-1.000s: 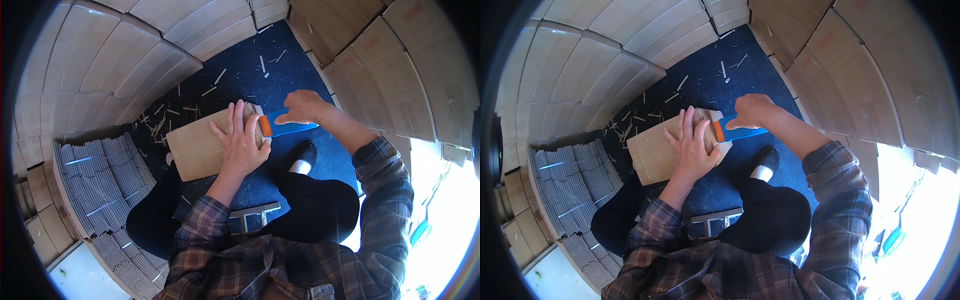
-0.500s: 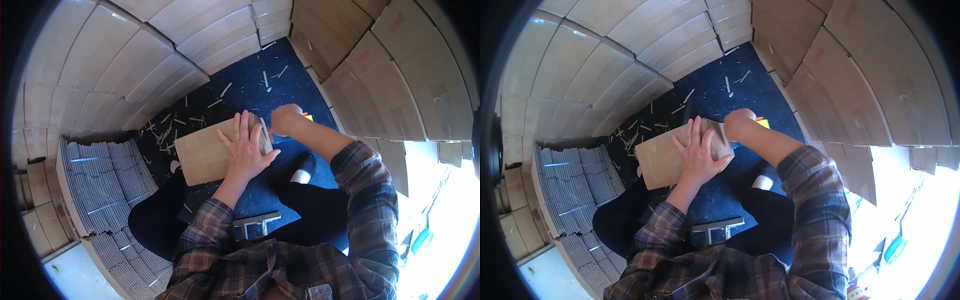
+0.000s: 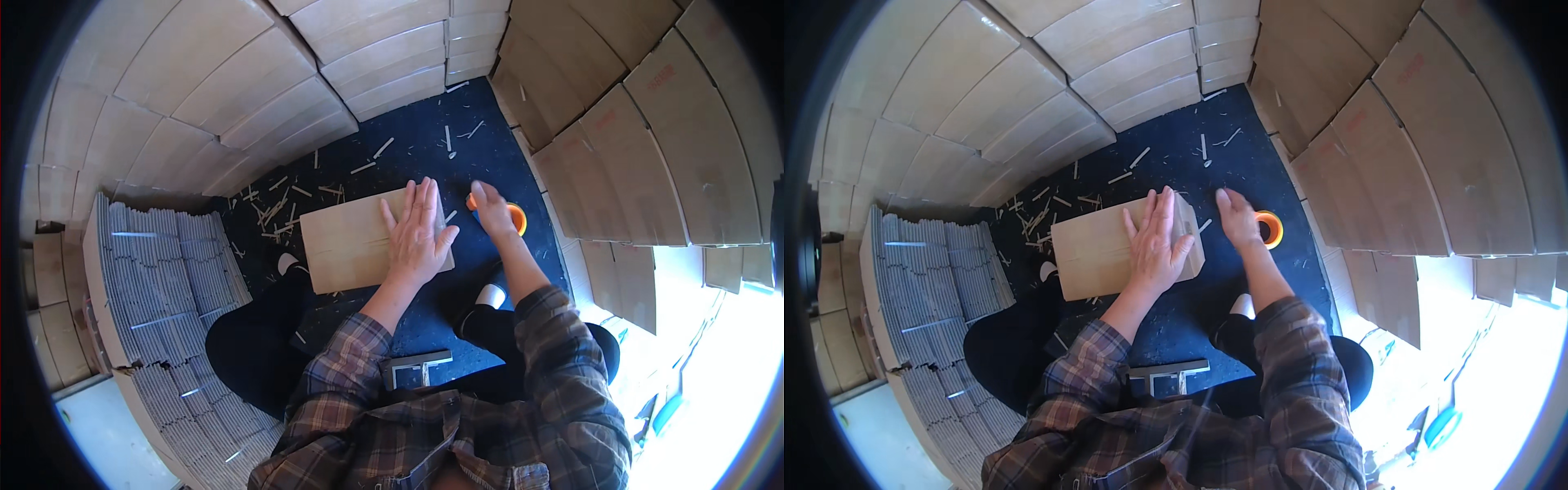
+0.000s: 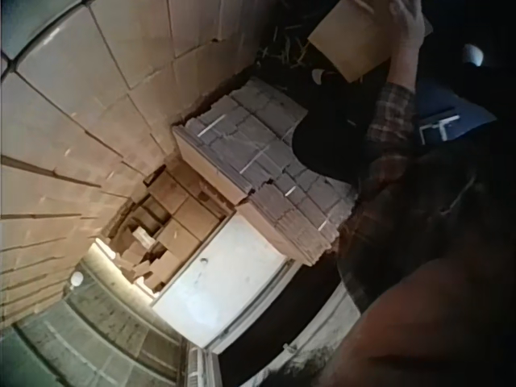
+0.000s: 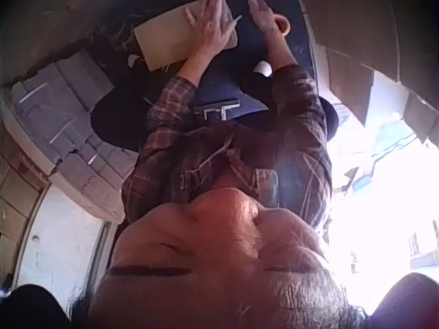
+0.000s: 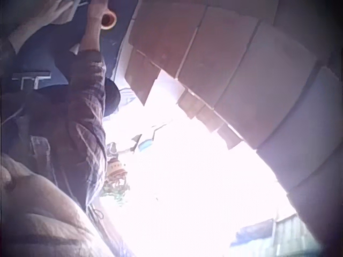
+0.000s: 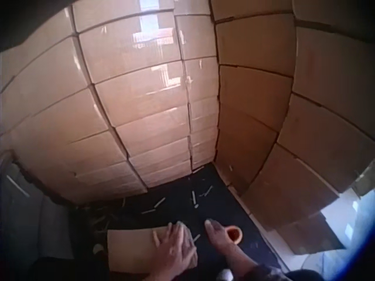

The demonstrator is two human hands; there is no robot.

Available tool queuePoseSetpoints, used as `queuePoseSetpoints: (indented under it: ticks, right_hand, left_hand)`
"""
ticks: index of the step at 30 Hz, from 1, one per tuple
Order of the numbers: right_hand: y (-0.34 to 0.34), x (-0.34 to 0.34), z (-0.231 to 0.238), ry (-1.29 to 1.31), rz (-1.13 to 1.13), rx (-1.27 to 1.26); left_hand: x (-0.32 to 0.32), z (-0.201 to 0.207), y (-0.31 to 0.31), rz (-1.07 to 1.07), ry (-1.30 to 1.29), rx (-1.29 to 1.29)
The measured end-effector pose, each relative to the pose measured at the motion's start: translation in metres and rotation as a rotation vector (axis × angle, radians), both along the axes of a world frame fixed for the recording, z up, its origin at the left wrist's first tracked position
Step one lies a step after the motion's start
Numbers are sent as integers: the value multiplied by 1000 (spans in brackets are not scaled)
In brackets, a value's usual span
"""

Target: The person seals cardboard boxes using a tape dispenser, stacks them onto a pile, and assembles new boxes by unfolding flat cardboard sheets, folding the bottom flaps, and taping them with the tape dispenser.

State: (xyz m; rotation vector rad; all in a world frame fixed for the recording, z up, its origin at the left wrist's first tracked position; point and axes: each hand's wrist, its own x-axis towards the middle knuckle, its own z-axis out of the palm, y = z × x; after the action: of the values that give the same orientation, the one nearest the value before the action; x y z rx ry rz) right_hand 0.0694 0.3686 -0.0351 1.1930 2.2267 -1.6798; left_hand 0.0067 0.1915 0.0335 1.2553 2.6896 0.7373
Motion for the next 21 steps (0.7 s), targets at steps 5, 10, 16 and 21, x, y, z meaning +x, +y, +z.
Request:
queuePoseSetpoints:
  ticks: [5, 10, 16, 21]
  right_hand:
    - [-86, -23, 49, 477, -18, -507]
    - [-72, -26, 32, 496, -84, -593]
    - [-75, -19, 42, 341, -68, -478]
    - [-82, -24, 49, 361, -70, -492]
  left_hand:
    - [-3, -4, -5, 53, -135, 188]
    - [-8, 0, -3, -2, -101, 134]
    - [-53, -3, -104, 376, 80, -299]
    - [-64, -12, -161, 687, -552, 85]
